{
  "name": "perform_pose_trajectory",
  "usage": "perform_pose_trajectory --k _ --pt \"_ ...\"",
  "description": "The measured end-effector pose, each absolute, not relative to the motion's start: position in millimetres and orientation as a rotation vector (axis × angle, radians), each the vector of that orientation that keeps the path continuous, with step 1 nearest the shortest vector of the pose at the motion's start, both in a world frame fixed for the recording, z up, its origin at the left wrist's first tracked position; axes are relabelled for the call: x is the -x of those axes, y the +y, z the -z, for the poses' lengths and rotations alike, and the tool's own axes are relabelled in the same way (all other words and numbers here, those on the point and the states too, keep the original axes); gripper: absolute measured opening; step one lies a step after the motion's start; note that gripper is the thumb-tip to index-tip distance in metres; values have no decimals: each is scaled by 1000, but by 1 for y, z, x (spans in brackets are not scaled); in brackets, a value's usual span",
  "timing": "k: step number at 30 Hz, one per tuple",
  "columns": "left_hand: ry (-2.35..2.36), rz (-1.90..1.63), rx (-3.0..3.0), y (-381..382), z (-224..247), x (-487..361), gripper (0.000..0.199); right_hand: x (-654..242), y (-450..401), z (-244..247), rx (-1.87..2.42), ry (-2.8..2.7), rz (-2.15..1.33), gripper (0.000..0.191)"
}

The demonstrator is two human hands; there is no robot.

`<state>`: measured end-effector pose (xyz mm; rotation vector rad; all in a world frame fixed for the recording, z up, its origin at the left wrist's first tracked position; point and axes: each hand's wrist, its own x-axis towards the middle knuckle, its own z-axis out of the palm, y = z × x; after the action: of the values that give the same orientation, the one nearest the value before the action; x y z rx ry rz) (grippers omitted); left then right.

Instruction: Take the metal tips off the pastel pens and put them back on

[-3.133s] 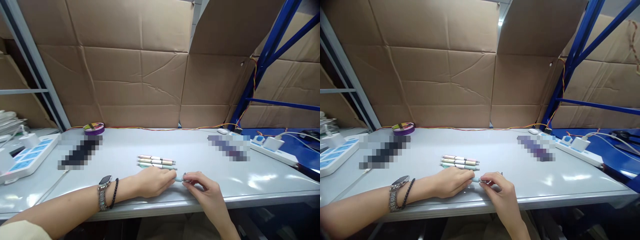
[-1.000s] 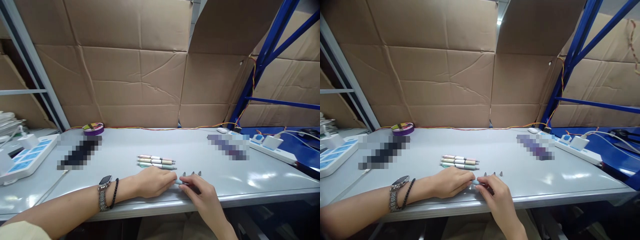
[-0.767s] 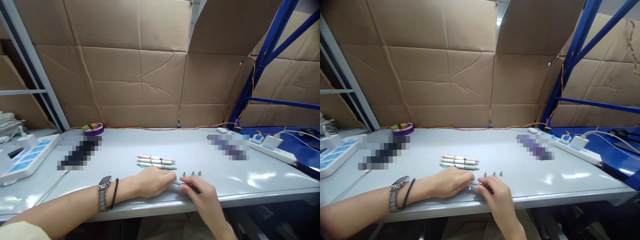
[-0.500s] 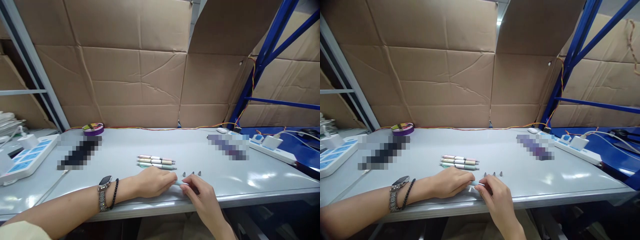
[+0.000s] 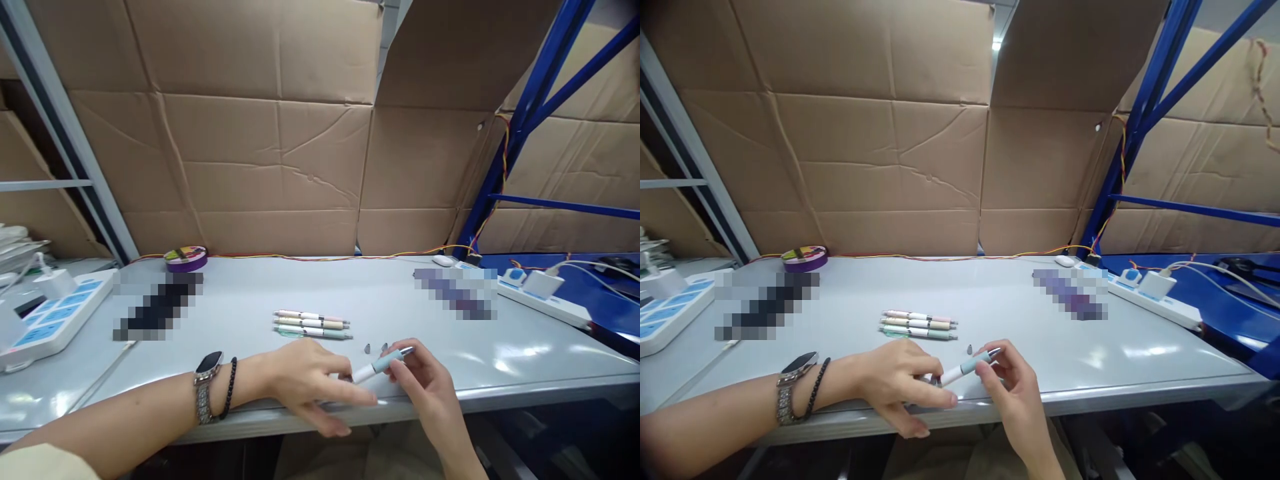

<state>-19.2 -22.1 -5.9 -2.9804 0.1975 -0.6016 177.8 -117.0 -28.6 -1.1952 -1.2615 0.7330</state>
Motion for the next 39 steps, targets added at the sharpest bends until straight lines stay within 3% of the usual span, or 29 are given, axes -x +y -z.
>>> perform_pose_trajectory --k 6,12,21,26,39 --pt "372 870 2859 -23 14 14 57 -174 -116 25 1207 -1256 -817 26" --pt "223 660 2951 -25 11 16 62 -179 -113 26 1187 -1219 -877 27" --pt "323 645 3005 -23 7 15 68 -186 -112 24 1079 -1237 -963 20" --pt "334 650 2973 -25 8 16 59 -183 -113 24 1089 -1204 -982 23" --pt "113 488 3012 -27 9 22 14 -191 -114 20 1154 -1322 -1063 19"
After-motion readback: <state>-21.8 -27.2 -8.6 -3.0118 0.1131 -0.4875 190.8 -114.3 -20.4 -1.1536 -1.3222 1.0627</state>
